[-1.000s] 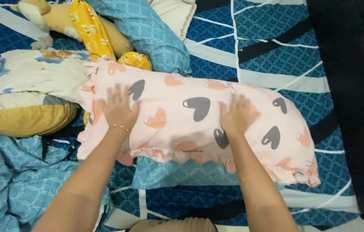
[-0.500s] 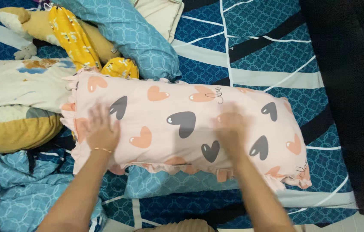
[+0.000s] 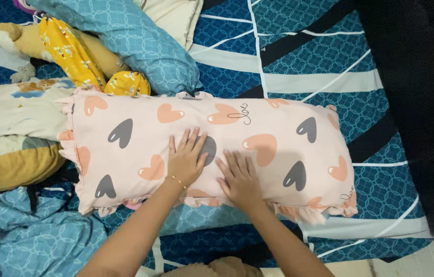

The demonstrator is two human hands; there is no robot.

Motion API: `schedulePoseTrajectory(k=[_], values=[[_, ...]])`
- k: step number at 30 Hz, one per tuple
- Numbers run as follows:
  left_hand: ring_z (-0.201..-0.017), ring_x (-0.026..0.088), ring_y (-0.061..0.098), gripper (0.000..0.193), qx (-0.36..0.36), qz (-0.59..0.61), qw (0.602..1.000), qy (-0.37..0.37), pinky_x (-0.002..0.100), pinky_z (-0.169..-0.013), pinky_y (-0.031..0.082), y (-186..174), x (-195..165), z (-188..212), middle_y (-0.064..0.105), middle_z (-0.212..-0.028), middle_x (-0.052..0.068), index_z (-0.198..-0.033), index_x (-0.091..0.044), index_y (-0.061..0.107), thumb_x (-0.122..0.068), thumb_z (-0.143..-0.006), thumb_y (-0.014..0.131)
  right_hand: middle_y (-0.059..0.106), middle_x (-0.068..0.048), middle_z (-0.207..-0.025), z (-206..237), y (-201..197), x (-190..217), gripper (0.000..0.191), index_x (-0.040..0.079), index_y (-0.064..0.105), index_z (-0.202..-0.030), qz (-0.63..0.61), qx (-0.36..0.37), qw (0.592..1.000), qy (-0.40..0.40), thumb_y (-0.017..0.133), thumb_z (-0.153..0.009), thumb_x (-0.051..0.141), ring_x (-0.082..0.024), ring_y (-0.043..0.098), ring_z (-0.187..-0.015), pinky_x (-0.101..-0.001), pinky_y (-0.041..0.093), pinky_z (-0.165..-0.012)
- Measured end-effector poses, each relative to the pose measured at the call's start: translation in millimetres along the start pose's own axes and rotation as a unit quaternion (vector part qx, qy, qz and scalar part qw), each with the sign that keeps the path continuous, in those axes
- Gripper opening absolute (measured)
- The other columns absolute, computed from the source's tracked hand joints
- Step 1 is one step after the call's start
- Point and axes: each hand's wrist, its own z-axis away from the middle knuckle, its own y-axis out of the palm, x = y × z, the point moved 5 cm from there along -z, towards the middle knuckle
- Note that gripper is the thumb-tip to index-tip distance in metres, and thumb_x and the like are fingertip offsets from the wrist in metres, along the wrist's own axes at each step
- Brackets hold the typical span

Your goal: The person tidies a bed covered with pillows and blankets. They pick up a blue pillow, fluff and reposition it, then adjust a pink heart-patterned body pillow, smoothing and patting it before placing it at the head of the bed, and finally smooth the blue pillow into place.

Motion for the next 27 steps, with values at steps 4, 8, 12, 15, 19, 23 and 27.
schedulePoseTrajectory(k=[4, 8, 12, 15, 19, 23, 27], values=[[-0.149, 0.031, 0.035, 0.062, -0.002, -0.003, 1.000, 0.002, 0.067, -0.119, 0.016, -9.2, -3.3, -2.6, 0.040, -0.161, 0.009, -0.153, -0.018, 0.047, -0.036, -0.095, 0.057, 0.050, -0.009, -0.153, 27.4, -15.3, -15.0, 0.057, 0.016, 0.054, -0.145, -0.025, 0.026, 0.999, -0.038, 0.067, -0.093, 0.034, -0.031, 0.049, -0.138, -0.0511, 0.037, -0.115], [-0.149, 0.031, 0.036, 0.058, -0.006, -0.022, 0.999, 0.029, 0.066, -0.119, 0.018, -10.6, -14.2, 11.5, 0.043, -0.160, 0.007, -0.152, -0.021, 0.049, -0.031, -0.095, 0.057, 0.047, -0.009, -0.154, 20.3, -9.4, -30.5, 0.062, 0.013, 0.052, -0.148, -0.047, 0.053, 0.997, 0.029, 0.066, -0.094, 0.040, -0.032, 0.044, -0.141, -0.0535, 0.031, -0.118], [-0.148, 0.029, 0.039, 0.061, 0.034, -0.046, 0.997, 0.050, 0.065, -0.120, 0.021, -5.8, -16.4, 30.7, 0.046, -0.158, 0.004, -0.147, -0.028, 0.055, -0.015, -0.087, 0.055, 0.045, -0.009, -0.155, 8.5, -6.5, -39.3, 0.068, 0.010, 0.052, -0.146, 0.006, 0.007, 0.996, 0.085, 0.066, -0.090, 0.047, -0.033, 0.040, -0.142, -0.0607, 0.022, -0.117], [-0.148, 0.029, 0.040, 0.061, 0.003, -0.045, 0.998, 0.048, 0.065, -0.120, 0.022, -6.3, -15.2, 41.4, 0.046, -0.159, 0.005, -0.146, -0.031, 0.058, -0.006, -0.090, 0.053, 0.048, -0.012, -0.151, 10.6, -7.7, -38.6, 0.066, 0.007, 0.053, -0.142, 0.005, -0.002, 0.998, 0.065, 0.067, -0.089, 0.044, -0.036, 0.042, -0.140, -0.0616, 0.024, -0.115], [-0.147, 0.031, 0.041, 0.058, -0.028, -0.031, 0.998, 0.036, 0.066, -0.119, 0.022, -3.8, -20.0, 52.6, 0.047, -0.158, 0.006, -0.139, -0.033, 0.062, -0.004, -0.090, 0.053, 0.057, -0.011, -0.139, 23.1, -10.1, -34.9, 0.057, 0.006, 0.056, -0.138, -0.055, 0.016, 0.998, 0.024, 0.069, -0.091, 0.035, -0.032, 0.050, -0.133, -0.0578, 0.029, -0.117], [-0.147, 0.032, 0.039, 0.056, -0.031, -0.024, 0.999, 0.024, 0.067, -0.118, 0.020, 2.4, -26.1, 60.6, 0.047, -0.157, 0.006, -0.134, -0.032, 0.064, -0.006, -0.086, 0.056, 0.061, -0.011, -0.132, 29.4, -10.8, -38.5, 0.050, 0.007, 0.058, -0.134, -0.100, 0.029, 0.995, 0.006, 0.069, -0.090, 0.030, -0.031, 0.054, -0.127, -0.0537, 0.034, -0.117], [-0.148, 0.030, 0.038, 0.061, 0.024, -0.017, 0.999, 0.038, 0.066, -0.120, 0.018, 14.5, -33.8, 72.4, 0.046, -0.157, 0.003, -0.136, -0.018, 0.062, -0.008, -0.076, 0.058, 0.062, -0.010, -0.129, 23.3, -2.7, -52.0, 0.045, 0.009, 0.060, -0.132, -0.115, 0.077, 0.990, 0.027, 0.069, -0.092, 0.030, -0.031, 0.055, -0.124, -0.0492, 0.038, -0.112]])
